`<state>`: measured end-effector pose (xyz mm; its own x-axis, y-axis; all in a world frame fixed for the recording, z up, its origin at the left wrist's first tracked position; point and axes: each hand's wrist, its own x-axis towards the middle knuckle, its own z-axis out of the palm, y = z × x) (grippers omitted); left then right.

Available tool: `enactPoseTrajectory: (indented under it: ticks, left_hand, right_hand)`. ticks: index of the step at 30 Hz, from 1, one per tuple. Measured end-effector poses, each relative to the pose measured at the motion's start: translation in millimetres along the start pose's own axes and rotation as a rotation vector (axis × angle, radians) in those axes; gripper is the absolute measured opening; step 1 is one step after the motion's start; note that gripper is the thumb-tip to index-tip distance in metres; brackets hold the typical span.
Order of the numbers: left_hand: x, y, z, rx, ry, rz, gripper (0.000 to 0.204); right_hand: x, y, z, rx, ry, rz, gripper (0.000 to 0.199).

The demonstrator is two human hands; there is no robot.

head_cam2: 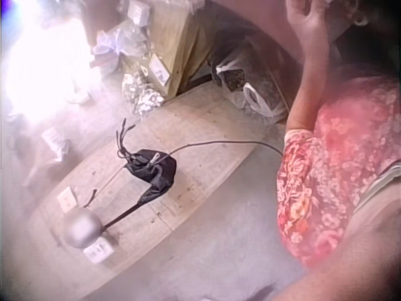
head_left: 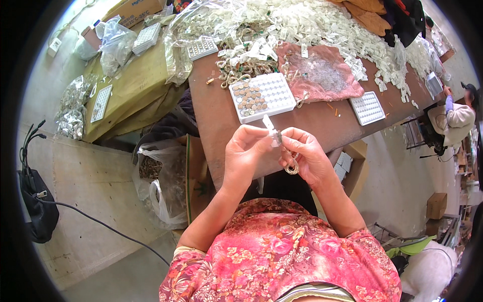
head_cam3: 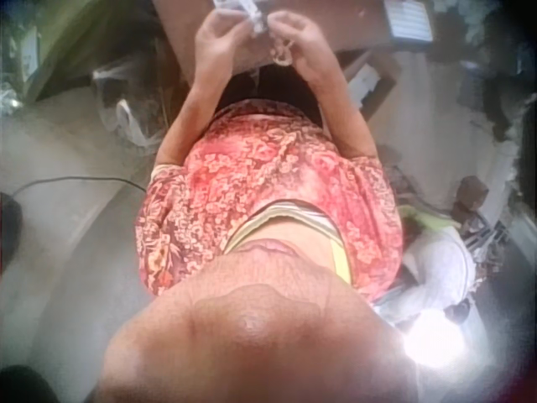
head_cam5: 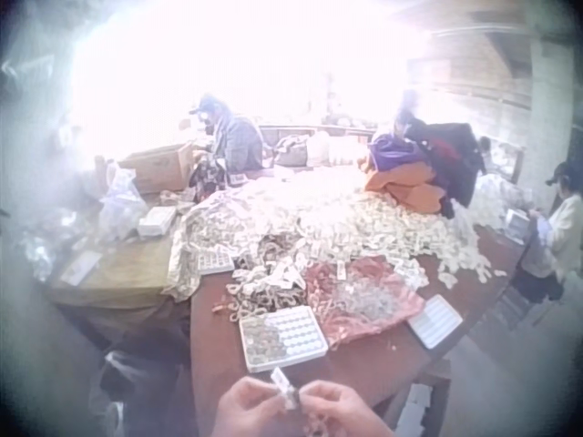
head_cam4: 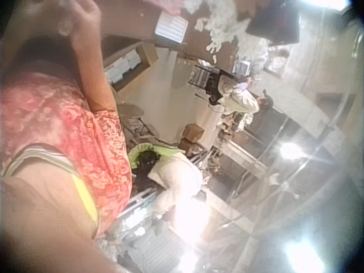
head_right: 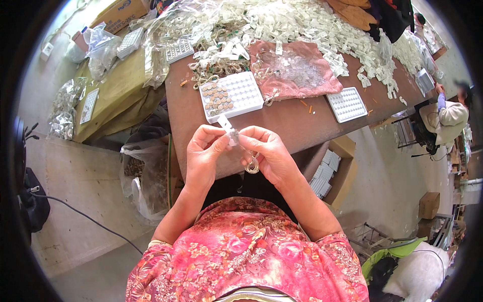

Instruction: The person repeatedly picks small white plastic components and metallic parts from a cluttered table, inserts the metal piece into the plastic housing, and places the assembled unit into a white tray. The process is repeated continuously throughout the clip.

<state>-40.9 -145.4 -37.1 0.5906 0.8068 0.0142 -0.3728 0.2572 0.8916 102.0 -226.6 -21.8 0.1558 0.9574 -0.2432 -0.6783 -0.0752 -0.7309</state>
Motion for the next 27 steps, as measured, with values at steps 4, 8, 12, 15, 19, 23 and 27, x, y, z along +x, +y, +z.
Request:
enactPoseTrajectory:
  ticks: [4, 8, 12, 15, 19, 23, 27]
  left_hand:
    - [-2, 2, 2, 0.083, 0.019, 0.002, 0.013]
    - [-2, 4, 0, 0.238, 0.012, -0.013, 0.014]
    - [-3, 13, -9, 0.217, -0.187, -0.080, 0.017]
    - [-2, 18, -15, 0.148, -0.366, -0.160, 0.019]
    - [-1, 16, -16, 0.066, -0.530, -0.247, 0.019]
    - [-7, 10, -10, 0.086, -0.471, -0.164, 0.015]
    - [-18, 3, 1, 0.185, -0.091, -0.036, 0.014]
  right_hand:
    - [-2, 0, 2, -0.130, 0.045, -0.042, 0.012]
    - [-7, -9, 2, -0.374, 0.057, -0.083, 0.012]
    - [-12, -25, 0, -0.483, -0.090, -0.019, 0.012]
    - [-12, -32, -6, -0.460, -0.169, 0.097, 0.013]
    - [-3, -23, -16, -0.386, -0.273, 0.224, 0.019]
    - [-2, -6, -21, -0.182, -0.252, 0.216, 0.020]
    - [-8, -7, -15, -0.268, -0.076, 0.110, 0.017]
